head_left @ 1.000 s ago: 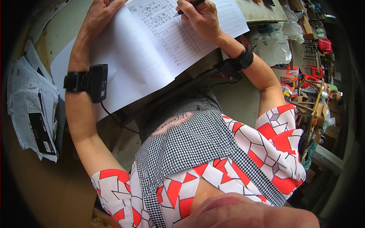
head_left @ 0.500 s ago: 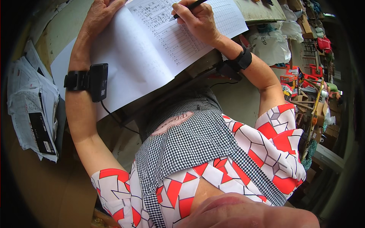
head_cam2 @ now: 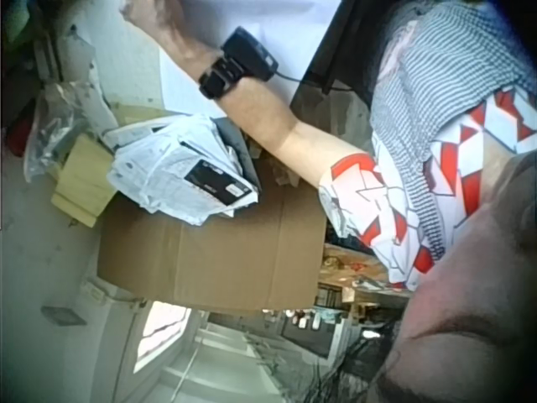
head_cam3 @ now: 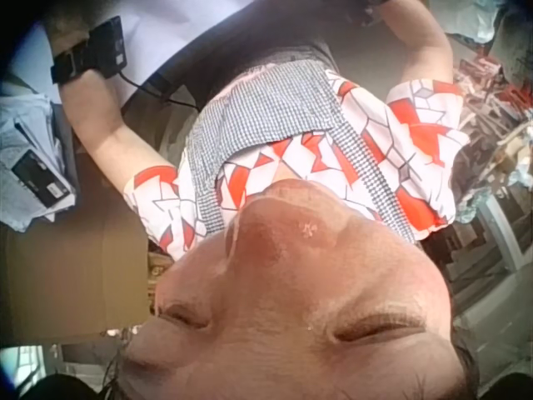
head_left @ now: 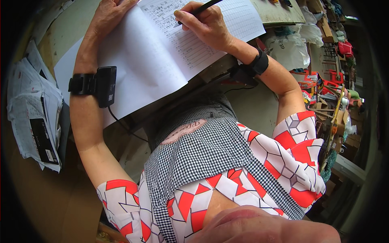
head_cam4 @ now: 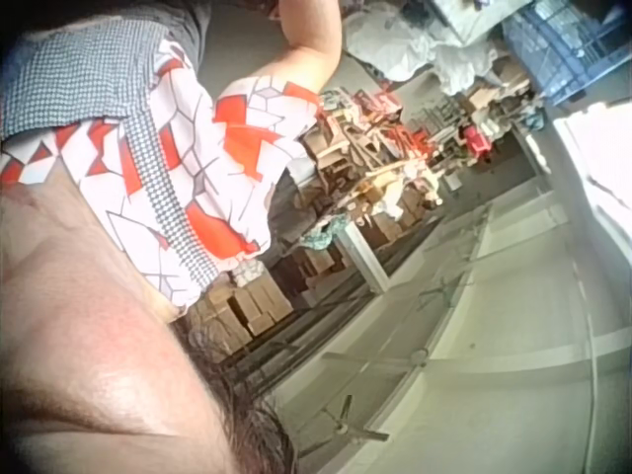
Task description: Recording inventory or data into a paper ledger using a pen.
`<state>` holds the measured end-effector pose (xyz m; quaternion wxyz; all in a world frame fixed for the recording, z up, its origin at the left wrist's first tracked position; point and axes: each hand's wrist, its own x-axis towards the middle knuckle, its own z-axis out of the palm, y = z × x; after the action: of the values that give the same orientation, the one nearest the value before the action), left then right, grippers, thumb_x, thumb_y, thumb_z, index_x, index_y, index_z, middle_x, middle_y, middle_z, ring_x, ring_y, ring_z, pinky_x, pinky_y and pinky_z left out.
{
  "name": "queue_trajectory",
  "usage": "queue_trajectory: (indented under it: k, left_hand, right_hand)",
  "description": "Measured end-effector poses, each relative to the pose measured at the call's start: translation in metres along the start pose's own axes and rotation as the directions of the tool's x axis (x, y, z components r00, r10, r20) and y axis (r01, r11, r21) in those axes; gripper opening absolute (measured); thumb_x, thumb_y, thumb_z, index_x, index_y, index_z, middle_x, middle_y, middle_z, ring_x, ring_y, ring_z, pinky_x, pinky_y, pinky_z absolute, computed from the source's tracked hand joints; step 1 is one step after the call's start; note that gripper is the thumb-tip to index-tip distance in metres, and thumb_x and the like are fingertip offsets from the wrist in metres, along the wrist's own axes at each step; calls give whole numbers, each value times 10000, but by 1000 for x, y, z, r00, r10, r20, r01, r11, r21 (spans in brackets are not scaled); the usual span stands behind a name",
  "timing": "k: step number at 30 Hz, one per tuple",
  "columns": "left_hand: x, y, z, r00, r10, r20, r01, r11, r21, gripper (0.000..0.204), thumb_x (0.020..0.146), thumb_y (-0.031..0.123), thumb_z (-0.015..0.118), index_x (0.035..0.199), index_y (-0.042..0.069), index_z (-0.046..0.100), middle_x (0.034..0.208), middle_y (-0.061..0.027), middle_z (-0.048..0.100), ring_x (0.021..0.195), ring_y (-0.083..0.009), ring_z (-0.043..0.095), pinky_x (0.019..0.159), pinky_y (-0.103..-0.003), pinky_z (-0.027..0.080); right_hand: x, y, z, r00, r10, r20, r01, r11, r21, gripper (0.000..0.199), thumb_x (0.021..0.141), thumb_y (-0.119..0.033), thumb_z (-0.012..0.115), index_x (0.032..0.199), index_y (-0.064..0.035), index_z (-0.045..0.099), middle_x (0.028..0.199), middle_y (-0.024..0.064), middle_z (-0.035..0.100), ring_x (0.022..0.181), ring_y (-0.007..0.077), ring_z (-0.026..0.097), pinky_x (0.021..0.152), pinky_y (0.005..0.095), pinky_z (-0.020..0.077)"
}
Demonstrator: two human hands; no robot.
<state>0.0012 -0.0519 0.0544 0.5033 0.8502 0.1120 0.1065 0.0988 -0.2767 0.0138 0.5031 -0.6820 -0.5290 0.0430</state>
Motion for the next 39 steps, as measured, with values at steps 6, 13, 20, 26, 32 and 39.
queue_trajectory:
  k: [6,13,20,26,32,39]
  left_hand:
    - [1,-1,0,1000,16,-1,-16,1000,20,271,892,152,550,1048,-27,682,937,-88,698,854,-157,629,790,-280,504]
    - [-1,2,1,999,45,-7,-44,998,53,275,888,150,549,1055,-25,680,939,-92,699,854,-159,629,791,-285,505]
    - [-5,9,2,998,61,-13,-60,997,45,274,886,146,547,1054,-24,678,941,-87,698,854,-156,628,796,-282,504]
    - [3,-6,-1,997,69,19,-69,997,18,274,882,138,540,1053,-26,678,943,-87,695,860,-153,624,796,-281,504]
    - [2,-2,-1,1000,10,11,-11,999,39,280,874,128,530,1056,-25,678,941,-90,694,857,-155,622,796,-281,500]
    - [-1,3,2,999,50,1,-50,999,11,278,869,123,532,1056,-21,679,948,-88,694,867,-158,622,804,-283,498]
  right_hand:
    - [-1,2,1,1000,5,-10,-5,1000,5,232,927,-219,617,839,-14,679,597,47,651,527,90,630,482,215,482]
    - [-2,4,6,999,-31,-45,32,999,11,185,915,-176,629,855,-11,688,602,52,656,527,93,634,481,218,485]
    - [-2,0,6,999,-29,-24,28,999,-16,179,916,-172,625,858,-16,690,588,47,645,498,83,599,465,217,470]
    - [-4,-1,6,999,-15,-50,16,1000,11,187,920,-172,614,843,-17,684,577,39,631,496,80,592,466,215,464]
    - [-4,1,4,1000,-3,-19,3,1000,22,196,921,-176,611,831,-17,680,580,39,628,502,81,591,465,214,455]
    - [-3,1,2,998,56,-20,-54,995,88,226,927,-194,602,819,-12,682,577,35,624,523,73,594,493,210,462]
